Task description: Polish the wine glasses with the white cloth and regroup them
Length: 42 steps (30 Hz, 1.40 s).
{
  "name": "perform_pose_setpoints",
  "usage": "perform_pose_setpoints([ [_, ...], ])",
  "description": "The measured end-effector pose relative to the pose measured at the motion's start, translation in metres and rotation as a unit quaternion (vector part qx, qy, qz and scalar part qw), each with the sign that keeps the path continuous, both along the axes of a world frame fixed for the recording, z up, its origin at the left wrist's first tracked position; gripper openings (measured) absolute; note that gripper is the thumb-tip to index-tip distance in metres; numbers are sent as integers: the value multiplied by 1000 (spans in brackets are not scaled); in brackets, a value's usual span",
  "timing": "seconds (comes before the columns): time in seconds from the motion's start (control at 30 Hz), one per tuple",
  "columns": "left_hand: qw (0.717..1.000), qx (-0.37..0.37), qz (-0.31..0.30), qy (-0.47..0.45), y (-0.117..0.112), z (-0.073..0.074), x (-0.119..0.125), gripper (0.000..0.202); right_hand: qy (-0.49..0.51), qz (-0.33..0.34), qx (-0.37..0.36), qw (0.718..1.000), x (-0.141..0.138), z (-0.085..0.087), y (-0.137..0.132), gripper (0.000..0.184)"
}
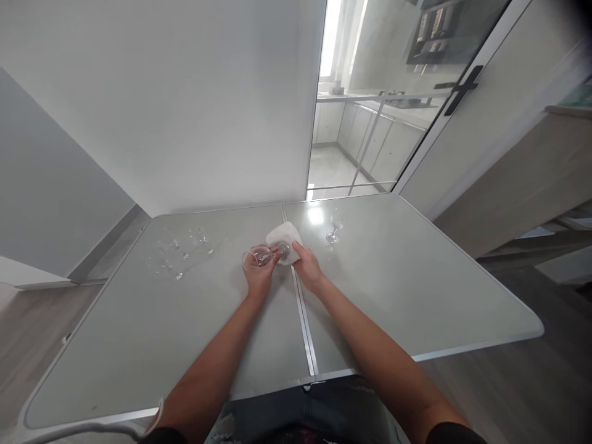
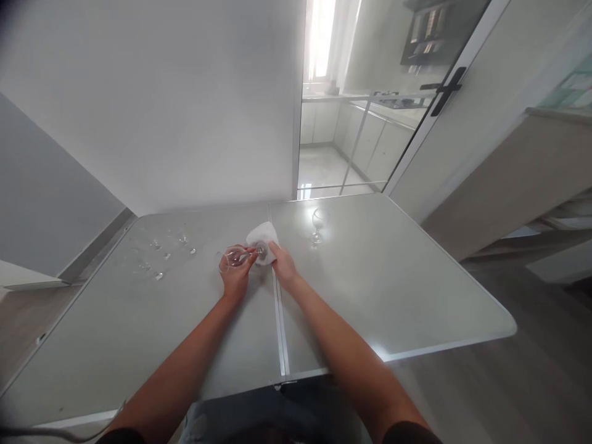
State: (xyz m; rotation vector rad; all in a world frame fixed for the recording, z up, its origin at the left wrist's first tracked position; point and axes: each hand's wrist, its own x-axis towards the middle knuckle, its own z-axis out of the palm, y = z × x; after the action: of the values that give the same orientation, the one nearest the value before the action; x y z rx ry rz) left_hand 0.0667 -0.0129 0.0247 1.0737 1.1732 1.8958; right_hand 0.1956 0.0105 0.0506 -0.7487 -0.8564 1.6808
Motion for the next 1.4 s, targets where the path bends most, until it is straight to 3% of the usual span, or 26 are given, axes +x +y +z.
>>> perform_pose_setpoints([
  [0.2,1000,20,14,6,3,0,-2,38,44,-21,15,999,-4,1,-3,36],
  [0.37,1000,13,15,8,2,-2,-3,38,35,16,3,999,-4,-1,-3,36],
  [0.5,1000,24,4,16,0,-2,-1,37,57,-8,24,998,-3,0,-2,36],
  [0.67,1000,20,-3,10,2,-2,-2,36,22,40,-11,999,-1,-1,-2,40],
  [0.8,1000,23,8,13,4,-3,-4,37,12,-23,-17,1000,0,-1,-2,39],
  [0.93,1000,16,-7,23,4,-4,-5,35,15,-3,-12,1000,1,-2,0,40],
  [1.1,999,21,21,16,5,-6,-6,36,-14,-90,-50,995,3,-5,3,35],
  [1.23,1000,12,-6,15,4,-6,-4,37,-8,-11,-22,1000,2,-6,3,41],
  [1.4,1000,9,19,21,4,-4,-4,38,-67,-105,-41,991,3,-7,4,42],
])
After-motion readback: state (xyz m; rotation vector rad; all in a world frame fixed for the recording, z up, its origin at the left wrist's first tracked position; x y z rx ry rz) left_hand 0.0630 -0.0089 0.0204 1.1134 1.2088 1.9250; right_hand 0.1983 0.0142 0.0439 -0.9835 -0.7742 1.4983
